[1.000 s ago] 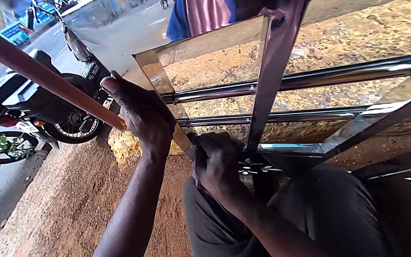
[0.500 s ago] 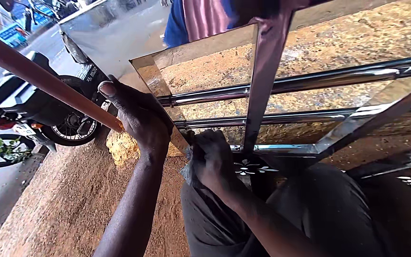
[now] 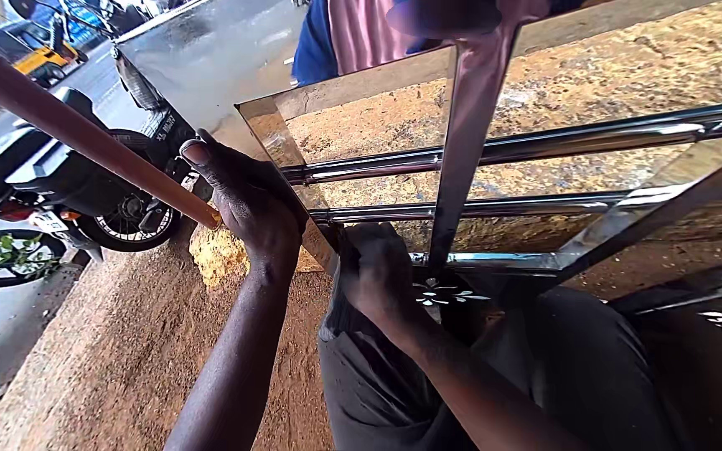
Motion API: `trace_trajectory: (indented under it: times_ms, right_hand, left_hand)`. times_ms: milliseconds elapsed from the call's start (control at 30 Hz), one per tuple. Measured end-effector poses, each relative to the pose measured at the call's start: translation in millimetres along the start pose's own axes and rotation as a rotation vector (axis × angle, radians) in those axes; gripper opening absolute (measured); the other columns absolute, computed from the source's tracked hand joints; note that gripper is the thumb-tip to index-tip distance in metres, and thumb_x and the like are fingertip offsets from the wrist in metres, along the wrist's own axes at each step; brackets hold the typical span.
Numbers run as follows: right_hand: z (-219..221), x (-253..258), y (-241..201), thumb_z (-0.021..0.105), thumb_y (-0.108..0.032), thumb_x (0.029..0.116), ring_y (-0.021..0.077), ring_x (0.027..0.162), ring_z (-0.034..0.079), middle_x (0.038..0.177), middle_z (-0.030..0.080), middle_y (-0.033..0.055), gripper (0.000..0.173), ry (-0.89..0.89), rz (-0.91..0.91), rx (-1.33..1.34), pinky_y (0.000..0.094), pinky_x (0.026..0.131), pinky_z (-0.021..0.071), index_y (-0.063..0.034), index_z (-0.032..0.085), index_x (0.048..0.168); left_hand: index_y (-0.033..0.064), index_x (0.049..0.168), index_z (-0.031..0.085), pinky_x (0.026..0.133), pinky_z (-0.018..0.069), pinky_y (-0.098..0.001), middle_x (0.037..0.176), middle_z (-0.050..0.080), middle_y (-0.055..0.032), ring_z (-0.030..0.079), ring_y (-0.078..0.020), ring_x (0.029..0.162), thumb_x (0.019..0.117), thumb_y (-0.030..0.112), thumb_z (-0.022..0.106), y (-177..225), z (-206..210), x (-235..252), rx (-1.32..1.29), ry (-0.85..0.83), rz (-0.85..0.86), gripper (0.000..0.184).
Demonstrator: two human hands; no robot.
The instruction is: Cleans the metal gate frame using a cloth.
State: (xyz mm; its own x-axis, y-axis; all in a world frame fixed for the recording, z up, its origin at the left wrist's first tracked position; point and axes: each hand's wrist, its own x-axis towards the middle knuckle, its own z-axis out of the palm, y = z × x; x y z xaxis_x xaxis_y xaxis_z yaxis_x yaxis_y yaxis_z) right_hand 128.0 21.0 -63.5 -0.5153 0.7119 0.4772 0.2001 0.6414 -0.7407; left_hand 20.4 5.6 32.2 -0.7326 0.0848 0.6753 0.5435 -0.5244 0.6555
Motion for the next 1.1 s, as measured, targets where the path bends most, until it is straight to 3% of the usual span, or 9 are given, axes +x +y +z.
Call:
trace_trajectory:
  times_ms: [267,333,467,533,633,733,833,933,1100]
  right_hand:
    - [21.7,-33.0,-14.0,0.065,-0.018,0.0831,0.0221,0.082,0.065,0.078,0.066,0.0007,0.013,0.017,-0.129,-0.007,0.0418,0.068,0.0491,-0.0143,0.078,0.084]
    - [26.9,-33.0,-14.2,0.064,-0.017,0.0864,0.0196,0.082,0.065,0.08,0.067,0.0007,0.017,0.045,-0.128,0.079,0.0368,0.07,0.0527,-0.0124,0.08,0.09]
    - [6.2,-37.5,-1.2,0.066,-0.014,0.0889,0.009,0.075,0.068,0.084,0.071,0.001,0.017,0.057,-0.037,0.322,0.0271,0.067,0.059,-0.0084,0.078,0.1]
    - [-3.0,-26.5,6.8,0.068,-0.012,0.0881,0.0083,0.075,0.068,0.088,0.072,0.004,0.02,0.156,0.025,0.325,0.0251,0.068,0.0584,-0.0055,0.075,0.106]
    - [-2.9,-9.4,7.5,0.065,-0.01,0.0931,0.0141,0.086,0.07,0.096,0.072,0.008,0.019,0.144,-0.019,0.268,0.0295,0.077,0.0589,-0.0029,0.076,0.107]
    - [8.7,-7.8,12.9,0.061,-0.009,0.0919,0.0211,0.092,0.068,0.099,0.071,0.0097,0.022,0.135,-0.175,0.175,0.0372,0.078,0.056,-0.0018,0.078,0.105]
    - [5.6,-16.0,22.6,0.062,-0.013,0.087,0.0233,0.087,0.065,0.095,0.073,0.0044,0.022,0.073,-0.227,-0.02,0.0468,0.075,0.0476,-0.0101,0.081,0.1]
    - [2.7,-11.9,27.1,0.062,-0.015,0.0853,0.0193,0.08,0.062,0.084,0.07,-0.0006,0.018,0.083,-0.272,-0.05,0.043,0.073,0.0441,-0.0139,0.08,0.089]
    - [6.7,-2.3,21.2,0.06,-0.009,0.0897,0.0198,0.084,0.064,0.096,0.074,0.0058,0.023,0.176,-0.313,0.121,0.0387,0.073,0.0469,-0.0071,0.081,0.098]
  left_hand:
    - [0.0211,0.087,0.052,0.068,0.0503,-0.0168,0.067,0.053,0.0116,0.057,0.0032,0.066,0.1122,0.036,0.019,0.9,-0.6,-2.3,0.001,0.01,0.017,0.044]
    - [0.0204,0.096,0.055,0.075,0.0518,-0.0183,0.075,0.057,0.0115,0.06,0.003,0.074,0.112,0.037,0.019,-1.6,-2.5,1.3,-0.006,-0.027,0.024,0.043]
    - [0.0219,0.09,0.053,0.066,0.0513,-0.0161,0.069,0.055,0.0125,0.058,0.0043,0.066,0.1118,0.039,0.018,-1.5,-2.1,0.9,-0.026,-0.029,0.003,0.045]
    - [0.0204,0.1,0.054,0.078,0.0525,-0.0175,0.079,0.059,0.0119,0.061,0.0043,0.079,0.1116,0.04,0.017,-1.2,-4.1,0.9,-0.049,-0.083,0.001,0.044]
    - [0.0214,0.09,0.052,0.062,0.0516,-0.0155,0.063,0.053,0.0123,0.058,0.0039,0.06,0.1115,0.039,0.015,-0.5,0.0,0.3,-0.05,-0.059,0.0,0.047]
    - [0.0216,0.088,0.052,0.064,0.0511,-0.0161,0.063,0.053,0.0121,0.057,0.0035,0.061,0.1115,0.038,0.014,-0.7,-0.6,1.2,-0.048,-0.066,0.006,0.048]
    - [0.0203,0.102,0.054,0.077,0.0539,-0.02,0.079,0.059,0.0113,0.061,0.0028,0.078,0.1117,0.039,0.017,-2.7,-5.3,0.1,-0.047,-0.086,0.022,0.043]
    - [0.022,0.085,0.05,0.058,0.0492,-0.0143,0.06,0.05,0.0135,0.054,0.0046,0.056,0.1121,0.034,0.016,-2.1,2.3,2.4,-0.099,-0.044,0.036,0.045]
    - [0.0219,0.09,0.05,0.062,0.0491,-0.0143,0.064,0.05,0.0129,0.054,0.0046,0.06,0.112,0.036,0.015,-1.4,1.1,1.5,-0.042,-0.046,0.003,0.044]
